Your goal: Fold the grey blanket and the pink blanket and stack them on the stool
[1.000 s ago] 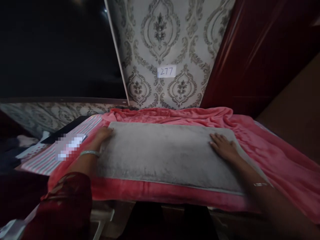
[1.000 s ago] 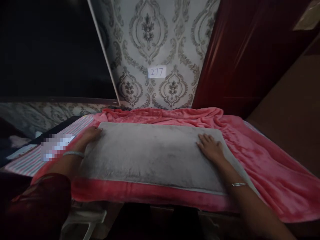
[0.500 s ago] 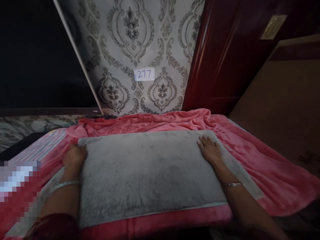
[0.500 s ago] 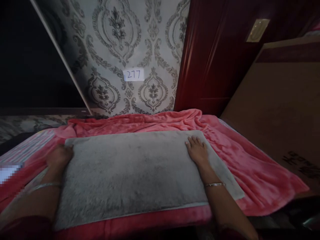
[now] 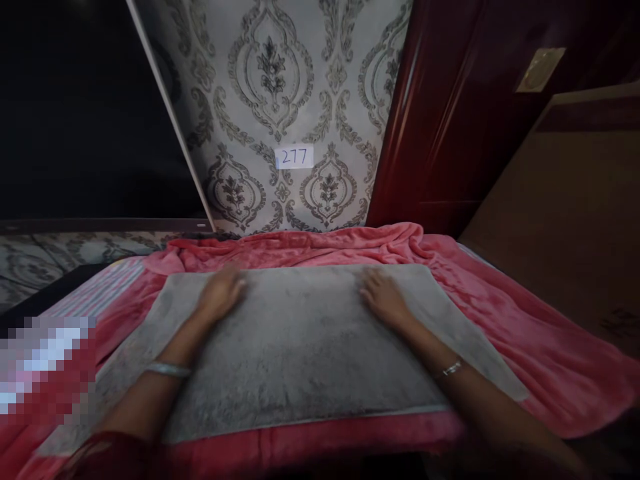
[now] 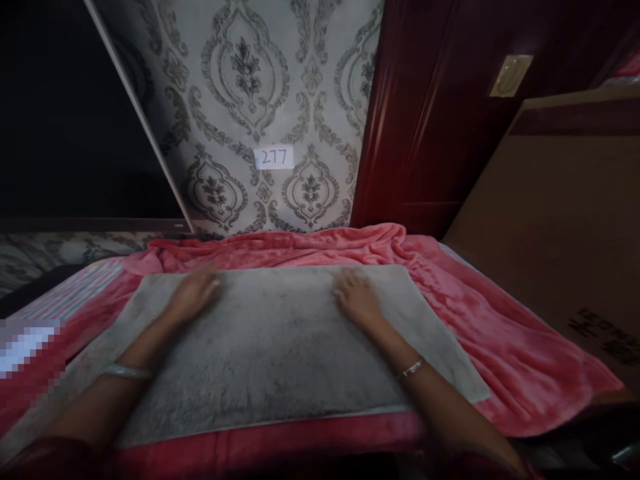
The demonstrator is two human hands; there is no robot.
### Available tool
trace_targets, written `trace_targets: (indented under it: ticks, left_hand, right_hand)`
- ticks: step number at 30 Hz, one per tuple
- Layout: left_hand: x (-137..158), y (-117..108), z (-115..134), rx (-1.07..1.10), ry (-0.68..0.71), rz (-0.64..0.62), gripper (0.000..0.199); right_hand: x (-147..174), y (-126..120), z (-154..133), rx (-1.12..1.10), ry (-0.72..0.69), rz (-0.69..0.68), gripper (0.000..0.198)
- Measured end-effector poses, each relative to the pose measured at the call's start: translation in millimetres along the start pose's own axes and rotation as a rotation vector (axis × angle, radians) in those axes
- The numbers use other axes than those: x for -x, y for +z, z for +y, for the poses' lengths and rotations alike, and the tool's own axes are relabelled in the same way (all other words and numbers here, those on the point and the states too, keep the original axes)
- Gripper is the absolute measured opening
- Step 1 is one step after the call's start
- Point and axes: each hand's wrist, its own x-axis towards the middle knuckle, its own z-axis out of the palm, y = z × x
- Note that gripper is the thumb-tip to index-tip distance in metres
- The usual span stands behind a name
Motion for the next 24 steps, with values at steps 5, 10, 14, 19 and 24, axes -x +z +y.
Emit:
trace_targets:
  ticks: [5,10,14,19,24]
  left_hand:
    - [14.9,20.8,48.9,0.006,0.506,-0.312,0.066]
    - [24.0,38.0,67.3,-0.022,0.5,-0.347,0.066]
    - [11.3,24.8,43.0,-0.082,0.34,-0.366,0.068]
    - [-0.5,-4.9,-43.4,-0.185,-0.163,-0.254,0.068]
    - [8.5,-14.9,-92.8,-0.198,-0.385,-0.149,0.072]
  right_hand:
    - [-29.8,7.7,-81.8,-0.144,-0.419,-0.209,0.06]
    - [-45.9,20.7,-82.5,-0.136,-0.388,-0.211,0.064]
    - [-52.7,19.7,-31.2,-0.032,-0.121,-0.234,0.062]
    - [-47.4,23.9,48.6,0.043,0.255,-0.173,0.063]
    - [-42.9,34.2,67.1,0.041,0.343,-0.116,0.067]
